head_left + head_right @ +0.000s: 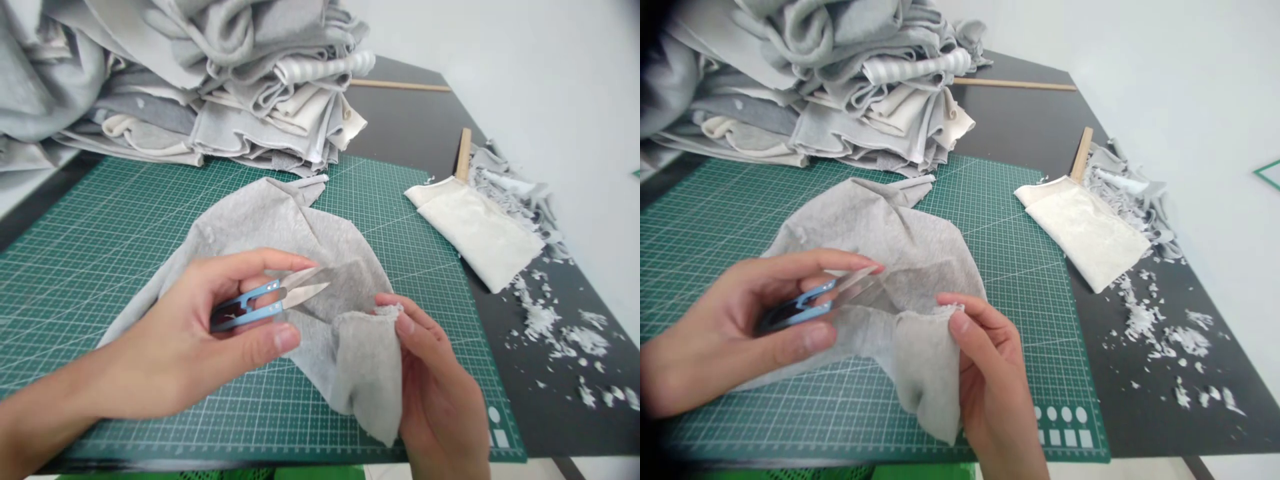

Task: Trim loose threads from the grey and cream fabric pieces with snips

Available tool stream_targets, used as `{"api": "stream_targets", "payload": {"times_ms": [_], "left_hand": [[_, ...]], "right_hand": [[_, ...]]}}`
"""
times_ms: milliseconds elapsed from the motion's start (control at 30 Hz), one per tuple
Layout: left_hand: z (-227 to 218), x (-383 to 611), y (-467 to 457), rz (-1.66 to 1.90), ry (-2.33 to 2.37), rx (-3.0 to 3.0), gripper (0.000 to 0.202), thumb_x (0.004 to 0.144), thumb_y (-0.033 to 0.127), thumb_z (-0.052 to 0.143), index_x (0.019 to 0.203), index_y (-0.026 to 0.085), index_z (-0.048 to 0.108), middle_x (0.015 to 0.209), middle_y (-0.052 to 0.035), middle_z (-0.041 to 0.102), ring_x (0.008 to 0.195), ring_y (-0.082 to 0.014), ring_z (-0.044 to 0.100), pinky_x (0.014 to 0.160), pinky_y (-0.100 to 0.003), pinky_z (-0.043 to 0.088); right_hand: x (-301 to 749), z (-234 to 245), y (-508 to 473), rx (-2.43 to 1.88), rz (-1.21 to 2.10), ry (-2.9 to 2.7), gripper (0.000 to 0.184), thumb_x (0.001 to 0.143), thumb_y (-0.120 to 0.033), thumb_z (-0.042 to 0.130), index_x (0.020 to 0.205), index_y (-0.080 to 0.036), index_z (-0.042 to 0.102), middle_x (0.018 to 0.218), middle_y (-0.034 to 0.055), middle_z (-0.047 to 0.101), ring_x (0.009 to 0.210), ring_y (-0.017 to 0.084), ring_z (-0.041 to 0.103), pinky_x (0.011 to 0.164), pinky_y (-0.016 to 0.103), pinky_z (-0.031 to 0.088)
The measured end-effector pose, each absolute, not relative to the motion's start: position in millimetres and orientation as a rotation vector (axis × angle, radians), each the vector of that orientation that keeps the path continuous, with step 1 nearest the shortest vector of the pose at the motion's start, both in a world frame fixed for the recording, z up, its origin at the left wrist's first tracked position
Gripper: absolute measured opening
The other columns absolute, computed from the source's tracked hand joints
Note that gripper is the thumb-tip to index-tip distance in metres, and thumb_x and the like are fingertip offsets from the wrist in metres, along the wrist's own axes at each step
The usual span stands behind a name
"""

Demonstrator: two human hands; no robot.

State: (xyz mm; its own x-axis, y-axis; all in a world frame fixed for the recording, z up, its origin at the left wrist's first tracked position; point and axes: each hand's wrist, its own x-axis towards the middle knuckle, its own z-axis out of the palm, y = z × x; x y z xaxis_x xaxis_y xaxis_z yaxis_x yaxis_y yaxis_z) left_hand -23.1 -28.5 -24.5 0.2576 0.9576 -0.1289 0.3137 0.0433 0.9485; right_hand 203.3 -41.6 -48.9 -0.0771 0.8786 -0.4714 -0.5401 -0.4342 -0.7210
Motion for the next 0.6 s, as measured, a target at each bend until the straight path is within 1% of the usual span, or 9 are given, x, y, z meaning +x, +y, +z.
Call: {"api": "stream_targets", "payload": {"times_ms": [100,167,233,300,333,400,500,600], "left_hand": [[-32.0,-15.1,-28.2,0.622,1.103,1.301,0.047,0.082,0.034,0.075,0.127,0.036,0.061,0.124,0.0005,0.067,0.097,-0.0173,0.070,0.072,-0.019,0.060],[-36.8,-8.4,-29.2,0.575,1.058,1.225,0.048,0.081,0.035,0.076,0.127,0.036,0.061,0.126,0.0004,0.066,0.101,-0.0178,0.068,0.076,-0.021,0.060],[-40.4,-1.6,-29.6,0.545,1.047,1.205,0.051,0.079,0.038,0.077,0.127,0.035,0.061,0.123,-0.0008,0.067,0.101,-0.0195,0.067,0.069,-0.020,0.058],[-42.4,5.2,-29.6,0.536,1.041,1.205,0.054,0.077,0.041,0.079,0.127,0.032,0.061,0.113,-0.0022,0.069,0.095,-0.0207,0.067,0.061,-0.020,0.055],[-42.8,8.4,-29.6,0.535,1.037,1.205,0.054,0.076,0.042,0.080,0.126,0.030,0.062,0.108,-0.0023,0.069,0.093,-0.0207,0.067,0.060,-0.020,0.053],[-42.5,14.7,-30.3,0.527,1.026,1.202,0.048,0.075,0.042,0.080,0.119,0.027,0.066,0.101,-0.0017,0.069,0.088,-0.0196,0.065,0.059,-0.021,0.050],[-40.4,23.4,-32.1,0.513,1.019,1.227,0.030,0.076,0.038,0.078,0.100,0.022,0.070,0.091,-0.0006,0.066,0.080,-0.0162,0.061,0.059,-0.021,0.045],[-38.5,31.4,-33.2,0.516,1.011,1.295,0.024,0.076,0.037,0.077,0.088,0.018,0.068,0.074,0.0028,0.058,0.064,-0.0105,0.050,0.053,-0.019,0.037]], "right_hand": [[208.0,-49.8,-40.8,-1.120,1.688,-0.489,0.016,0.071,-0.034,0.083,0.084,-0.026,0.080,0.066,-0.0002,0.073,0.054,0.011,0.065,0.051,0.018,0.053],[211.2,-51.0,-40.5,-1.113,1.685,-0.516,0.015,0.072,-0.034,0.082,0.084,-0.027,0.080,0.068,0.0003,0.074,0.055,0.013,0.066,0.051,0.019,0.054],[213.7,-51.9,-40.7,-1.106,1.686,-0.525,0.014,0.073,-0.034,0.080,0.085,-0.027,0.079,0.071,0.0004,0.076,0.057,0.013,0.068,0.053,0.020,0.056],[215.6,-51.3,-41.6,-1.112,1.675,-0.531,0.013,0.074,-0.034,0.080,0.085,-0.028,0.079,0.073,0.0002,0.077,0.059,0.014,0.069,0.054,0.021,0.057],[216.4,-50.2,-42.2,-1.116,1.660,-0.541,0.012,0.074,-0.034,0.080,0.085,-0.028,0.079,0.073,0.0002,0.077,0.059,0.014,0.069,0.054,0.021,0.057],[218.3,-46.7,-43.9,-1.112,1.628,-0.573,0.012,0.074,-0.034,0.080,0.085,-0.028,0.078,0.072,0.0001,0.076,0.057,0.015,0.068,0.052,0.022,0.056],[222.5,-39.1,-47.6,-1.089,1.600,-0.628,0.013,0.074,-0.035,0.081,0.085,-0.029,0.078,0.070,-0.0008,0.074,0.055,0.013,0.066,0.050,0.021,0.054],[227.1,-32.1,-52.2,-1.109,1.576,-0.671,0.015,0.074,-0.036,0.081,0.086,-0.029,0.078,0.073,-0.0008,0.075,0.057,0.013,0.066,0.051,0.021,0.053]]}}
